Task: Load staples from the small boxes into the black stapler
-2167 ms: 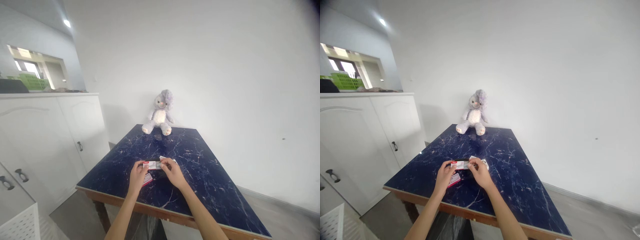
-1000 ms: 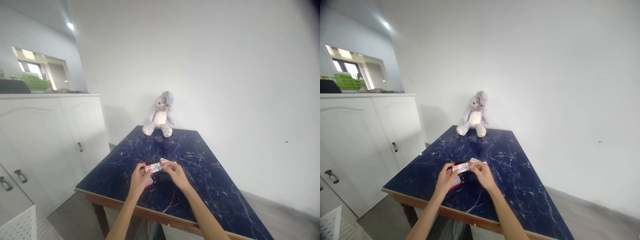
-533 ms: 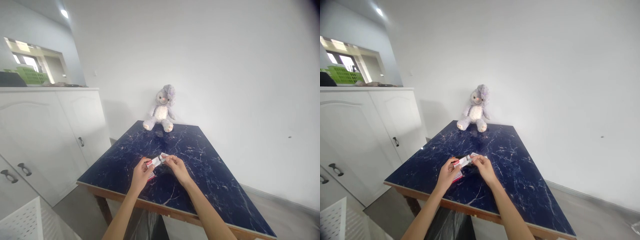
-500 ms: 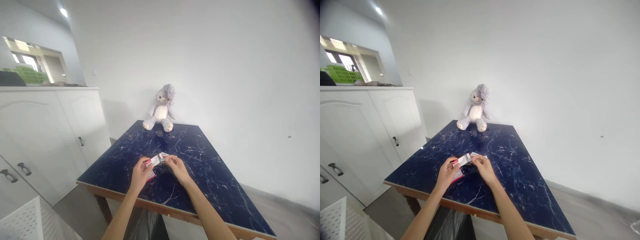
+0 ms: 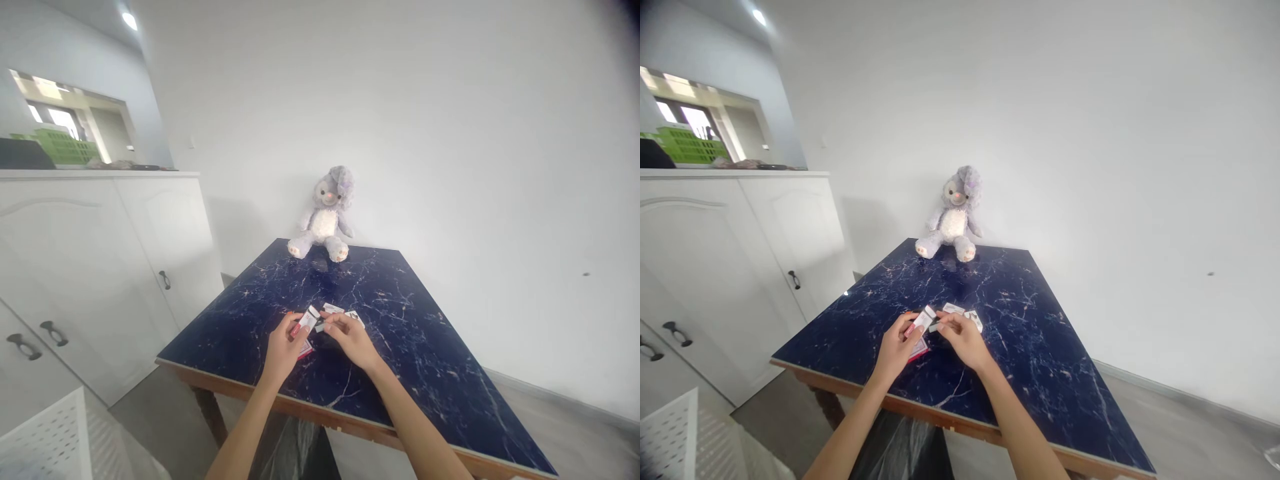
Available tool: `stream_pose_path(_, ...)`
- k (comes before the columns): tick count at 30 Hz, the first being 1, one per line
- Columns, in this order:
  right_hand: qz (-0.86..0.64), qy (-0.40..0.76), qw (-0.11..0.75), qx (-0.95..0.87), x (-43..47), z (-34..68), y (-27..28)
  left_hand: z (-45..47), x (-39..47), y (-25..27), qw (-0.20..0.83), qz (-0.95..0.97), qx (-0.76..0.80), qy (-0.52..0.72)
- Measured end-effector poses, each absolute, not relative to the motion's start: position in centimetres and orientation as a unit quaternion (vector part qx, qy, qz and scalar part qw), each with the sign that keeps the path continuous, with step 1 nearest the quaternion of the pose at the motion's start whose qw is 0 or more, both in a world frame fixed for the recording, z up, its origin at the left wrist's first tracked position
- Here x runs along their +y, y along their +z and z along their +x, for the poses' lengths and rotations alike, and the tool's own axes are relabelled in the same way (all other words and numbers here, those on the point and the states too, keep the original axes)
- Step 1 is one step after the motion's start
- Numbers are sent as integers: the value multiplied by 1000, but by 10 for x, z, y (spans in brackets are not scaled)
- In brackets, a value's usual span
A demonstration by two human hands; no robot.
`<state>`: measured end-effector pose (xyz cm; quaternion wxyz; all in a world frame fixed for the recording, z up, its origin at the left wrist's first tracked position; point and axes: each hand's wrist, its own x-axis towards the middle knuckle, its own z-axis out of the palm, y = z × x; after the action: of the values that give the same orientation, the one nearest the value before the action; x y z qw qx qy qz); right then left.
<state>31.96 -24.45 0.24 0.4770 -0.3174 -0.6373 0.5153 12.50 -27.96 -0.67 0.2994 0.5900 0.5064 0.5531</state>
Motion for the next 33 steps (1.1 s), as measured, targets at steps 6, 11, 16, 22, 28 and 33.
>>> stream_pose_path(6,-313,527,444,-654,-248,316,1,125,-281,-3,271,594,519,552)
stream_pose_path(11,-307,537,441,-651,-251,314,2,126,-281,-1,284,595,516,546)
stream_pose_path(16,-306,539,478,-622,-249,314,3,126,-281,-2,275,595,520,547)
stream_pose_path(22,-328,604,574,-445,-238,324,-2,126,-282,-2,272,595,517,552)
stream_pose_path(28,-371,633,504,-456,-234,322,-11,127,-282,-2,289,602,504,548)
stream_pose_path(33,-365,594,449,-559,-237,315,-13,127,-283,-3,288,634,492,523)
